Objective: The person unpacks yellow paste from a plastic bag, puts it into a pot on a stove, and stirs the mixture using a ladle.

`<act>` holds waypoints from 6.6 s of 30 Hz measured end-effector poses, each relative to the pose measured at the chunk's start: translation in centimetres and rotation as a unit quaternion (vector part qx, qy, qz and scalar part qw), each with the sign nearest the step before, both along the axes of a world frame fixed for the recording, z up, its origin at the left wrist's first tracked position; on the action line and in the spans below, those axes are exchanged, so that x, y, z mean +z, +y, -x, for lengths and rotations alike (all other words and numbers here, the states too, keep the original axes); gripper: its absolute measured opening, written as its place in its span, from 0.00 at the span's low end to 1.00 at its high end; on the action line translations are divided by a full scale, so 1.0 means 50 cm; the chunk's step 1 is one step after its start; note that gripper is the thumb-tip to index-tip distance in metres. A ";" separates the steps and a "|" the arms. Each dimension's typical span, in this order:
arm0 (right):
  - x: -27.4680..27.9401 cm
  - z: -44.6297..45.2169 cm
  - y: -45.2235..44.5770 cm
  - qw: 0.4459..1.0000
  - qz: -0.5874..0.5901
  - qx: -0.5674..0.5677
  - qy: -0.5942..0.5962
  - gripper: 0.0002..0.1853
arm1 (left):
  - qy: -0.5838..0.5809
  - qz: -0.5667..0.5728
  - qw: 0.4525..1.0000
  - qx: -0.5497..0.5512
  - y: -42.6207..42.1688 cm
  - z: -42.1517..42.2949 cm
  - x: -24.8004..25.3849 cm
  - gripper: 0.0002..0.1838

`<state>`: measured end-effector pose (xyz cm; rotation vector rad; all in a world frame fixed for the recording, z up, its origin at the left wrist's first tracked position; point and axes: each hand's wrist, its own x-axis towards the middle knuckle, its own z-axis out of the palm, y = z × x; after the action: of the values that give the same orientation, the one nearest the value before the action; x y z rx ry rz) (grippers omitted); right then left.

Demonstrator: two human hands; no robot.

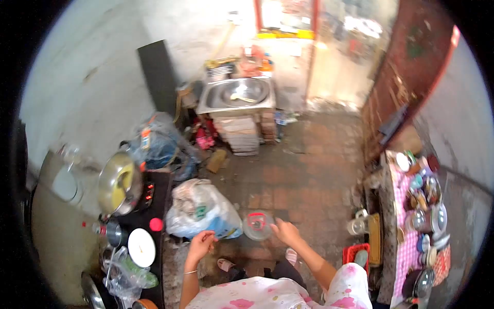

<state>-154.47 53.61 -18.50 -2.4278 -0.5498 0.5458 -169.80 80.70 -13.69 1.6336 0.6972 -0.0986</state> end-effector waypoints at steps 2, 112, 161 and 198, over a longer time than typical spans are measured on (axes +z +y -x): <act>-0.075 0.024 -0.210 0.995 0.022 -0.083 0.040 0.21 | 0.033 0.007 0.997 -0.072 -0.097 -0.076 -0.014 0.12; 0.327 -1.260 -1.384 0.934 0.250 -0.116 -0.229 0.39 | -0.187 -0.264 0.857 -0.401 -1.313 -1.374 -0.027 0.30; 0.397 -0.032 0.329 0.635 -0.045 0.732 -0.242 0.45 | -0.162 -0.312 0.878 0.325 -0.227 0.079 0.058 0.39; 0.326 -0.142 0.814 0.825 -0.025 0.532 -0.189 0.48 | -0.177 0.107 0.682 0.701 0.880 0.277 0.123 0.15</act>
<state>-147.38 94.33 -2.20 -1.9722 -2.0937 0.4311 -183.64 124.69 -7.55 0.4969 1.3769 1.1776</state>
